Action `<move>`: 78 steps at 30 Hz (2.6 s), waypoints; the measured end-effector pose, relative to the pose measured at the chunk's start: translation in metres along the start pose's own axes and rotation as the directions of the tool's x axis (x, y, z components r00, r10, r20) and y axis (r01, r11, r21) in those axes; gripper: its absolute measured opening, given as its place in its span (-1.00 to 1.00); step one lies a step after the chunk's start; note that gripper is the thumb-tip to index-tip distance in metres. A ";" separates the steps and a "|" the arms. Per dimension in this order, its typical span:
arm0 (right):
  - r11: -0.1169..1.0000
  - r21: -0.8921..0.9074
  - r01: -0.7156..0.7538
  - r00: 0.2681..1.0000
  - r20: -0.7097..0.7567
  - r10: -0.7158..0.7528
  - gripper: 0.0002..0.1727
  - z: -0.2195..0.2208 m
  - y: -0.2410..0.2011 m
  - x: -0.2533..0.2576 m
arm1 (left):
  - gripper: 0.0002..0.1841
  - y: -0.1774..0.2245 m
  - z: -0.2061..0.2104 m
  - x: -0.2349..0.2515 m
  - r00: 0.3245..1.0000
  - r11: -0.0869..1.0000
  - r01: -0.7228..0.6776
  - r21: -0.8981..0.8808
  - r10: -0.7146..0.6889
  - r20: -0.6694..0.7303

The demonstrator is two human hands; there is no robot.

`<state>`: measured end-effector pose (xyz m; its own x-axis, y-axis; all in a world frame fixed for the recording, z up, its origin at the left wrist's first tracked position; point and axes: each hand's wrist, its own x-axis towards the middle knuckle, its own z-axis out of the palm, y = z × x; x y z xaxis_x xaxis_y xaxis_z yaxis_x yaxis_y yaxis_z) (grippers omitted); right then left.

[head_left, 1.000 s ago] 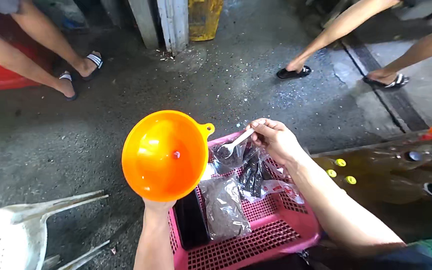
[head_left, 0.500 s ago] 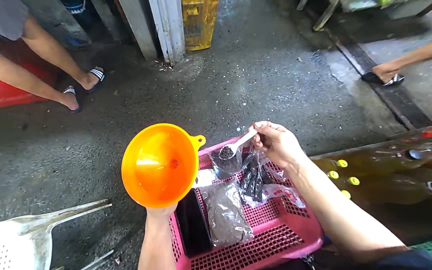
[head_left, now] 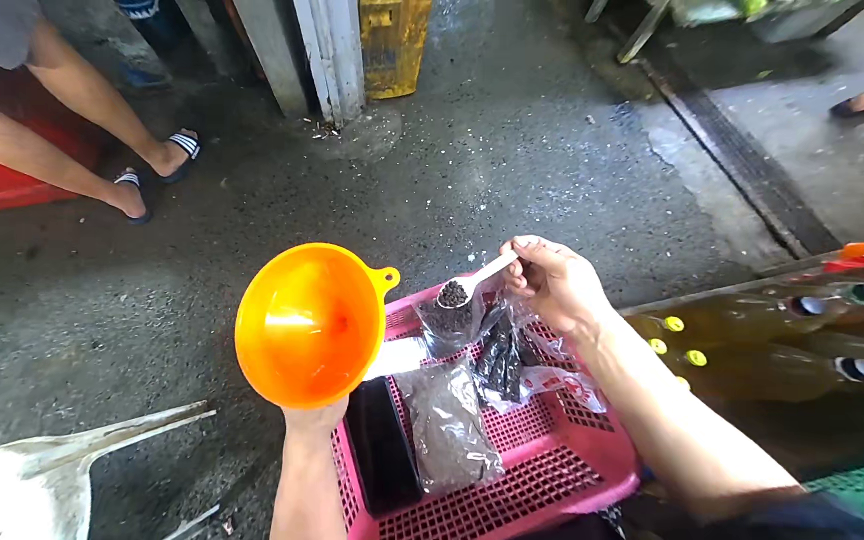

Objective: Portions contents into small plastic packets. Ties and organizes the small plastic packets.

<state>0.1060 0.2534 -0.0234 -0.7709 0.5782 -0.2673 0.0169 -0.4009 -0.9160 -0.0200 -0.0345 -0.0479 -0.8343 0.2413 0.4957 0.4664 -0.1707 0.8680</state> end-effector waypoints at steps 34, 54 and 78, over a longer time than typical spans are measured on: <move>0.824 -0.142 0.549 0.818 0.293 -0.495 -0.70 0.054 -0.073 -0.034 | -0.81 0.013 0.030 0.011 0.926 0.997 -0.069 0.022 0.056 0.374; 0.944 0.073 0.320 0.945 0.050 -0.324 -0.55 0.037 -0.067 -0.034 | -0.67 0.012 0.019 0.008 0.960 0.994 0.099 -0.051 -0.082 0.268; 0.209 -0.457 0.865 0.463 0.564 -0.683 -0.59 0.041 -0.046 -0.062 | -0.77 0.030 0.026 0.022 0.988 0.994 -0.061 0.089 0.048 0.147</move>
<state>0.1268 0.2074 0.0476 -0.7281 0.1407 0.6708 -0.3723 0.7405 -0.5595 -0.0171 -0.0089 -0.0103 -0.7590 0.3702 0.5356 0.5409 -0.0994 0.8352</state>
